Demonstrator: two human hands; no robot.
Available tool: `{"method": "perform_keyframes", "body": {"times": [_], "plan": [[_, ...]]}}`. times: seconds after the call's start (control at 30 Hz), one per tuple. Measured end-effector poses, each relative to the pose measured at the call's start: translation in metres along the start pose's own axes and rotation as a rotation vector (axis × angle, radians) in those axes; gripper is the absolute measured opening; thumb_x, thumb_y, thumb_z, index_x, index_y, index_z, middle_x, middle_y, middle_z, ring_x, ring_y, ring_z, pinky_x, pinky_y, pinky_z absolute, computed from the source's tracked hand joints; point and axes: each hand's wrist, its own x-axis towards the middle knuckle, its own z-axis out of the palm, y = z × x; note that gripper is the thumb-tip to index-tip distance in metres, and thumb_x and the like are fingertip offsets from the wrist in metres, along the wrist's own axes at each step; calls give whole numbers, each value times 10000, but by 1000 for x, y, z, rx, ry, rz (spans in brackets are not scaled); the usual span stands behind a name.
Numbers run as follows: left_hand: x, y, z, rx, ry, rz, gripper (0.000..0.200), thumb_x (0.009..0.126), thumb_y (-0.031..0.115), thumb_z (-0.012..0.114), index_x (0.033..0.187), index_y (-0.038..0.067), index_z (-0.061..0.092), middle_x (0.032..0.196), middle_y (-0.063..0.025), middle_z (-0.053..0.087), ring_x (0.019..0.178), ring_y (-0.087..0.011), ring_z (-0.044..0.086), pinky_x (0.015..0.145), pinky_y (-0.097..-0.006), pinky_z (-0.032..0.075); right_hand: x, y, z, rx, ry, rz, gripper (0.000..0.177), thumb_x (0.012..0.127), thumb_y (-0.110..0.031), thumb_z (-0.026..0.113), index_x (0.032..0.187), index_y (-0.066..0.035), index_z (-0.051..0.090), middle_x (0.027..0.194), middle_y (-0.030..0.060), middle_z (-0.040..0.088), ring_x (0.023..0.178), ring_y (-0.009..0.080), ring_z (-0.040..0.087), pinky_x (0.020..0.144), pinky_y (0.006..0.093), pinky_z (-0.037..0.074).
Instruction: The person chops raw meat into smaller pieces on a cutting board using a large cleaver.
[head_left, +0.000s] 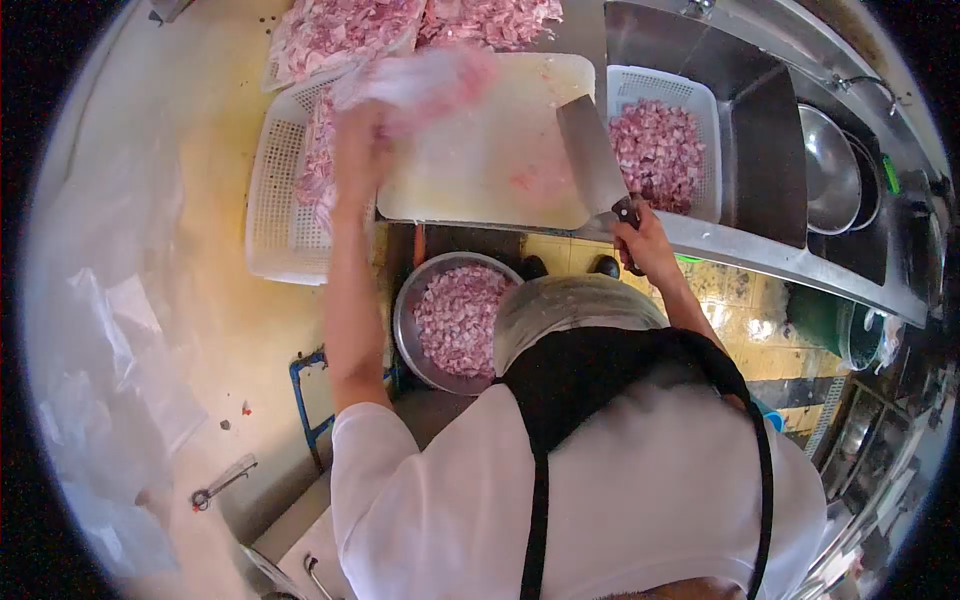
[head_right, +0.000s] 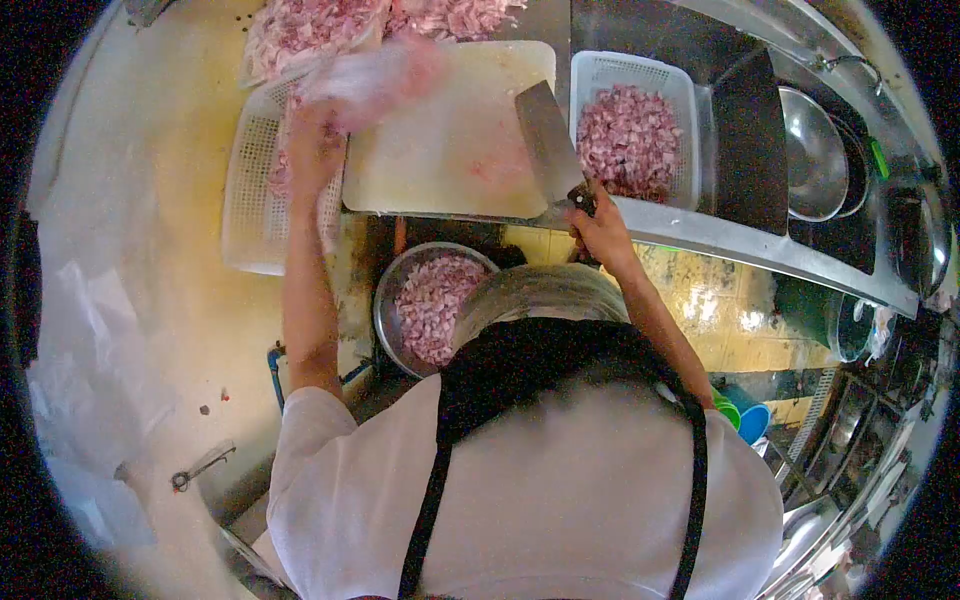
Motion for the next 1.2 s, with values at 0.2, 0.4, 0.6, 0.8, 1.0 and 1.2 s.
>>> {"method": "perform_keyframes", "body": {"times": [0.2, 0.4, 0.6, 0.8, 1.0, 1.2], "plan": [[-64, 29, 89, -113, -209, -122, 393, 711, -5, 578, 1091, 50, 659, 1005, -176, 654, 957, -360, 620, 872, -437, 478, -8, 2, -24, -222, -75, -39, 328, 915, -171, 627, 1175, -24, 491, 706, 74, 597, 534, 158, 567, 473, 326, 470], [-93, 48, 139, -322, -152, -727, 323, 778, 83, 651, 1091, 7, 633, 983, -171, 662, 914, -303, 638, 804, -371, 497, -18, 18, -41, -187, -118, 4, 337, 923, -197, 630, 1163, -17, 477, 745, 83, 581, 582, 169, 587, 494, 332, 490], [-78, 70, 154, -254, 95, -436, 296, 817, 167, 691, 1064, 14, 633, 842, -87, 673, 756, -201, 630, 725, -326, 507, -22, 37, -49, -254, -98, -78, 320, 924, -183, 615, 1152, 0, 484, 682, 53, 580, 500, 114, 530, 451, 286, 433], [-20, 67, 92, -247, 193, -476, 148, 798, 18, 587, 930, -1, 650, 789, -126, 660, 745, -238, 638, 712, -348, 501, -24, 35, -39, -319, -37, -93, 299, 919, -148, 617, 1136, 5, 480, 667, 65, 577, 507, 130, 535, 456, 303, 438], [-21, -79, 46, -7, 307, -639, 176, 817, 109, 596, 922, -9, 674, 732, -148, 669, 675, -294, 646, 661, -383, 507, -25, 22, 1, -358, 38, -86, 359, 903, -202, 638, 1106, 41, 471, 831, 232, 633, 762, 365, 644, 665, 460, 486], [-72, -217, 51, 349, -24, -804, 321, 765, 210, 648, 1008, 4, 692, 898, -204, 698, 833, -389, 663, 765, -477, 512, -25, -4, 25, -341, 131, -2, 345, 908, -181, 632, 1109, 40, 461, 786, 237, 626, 724, 403, 634, 645, 472, 482]]}}
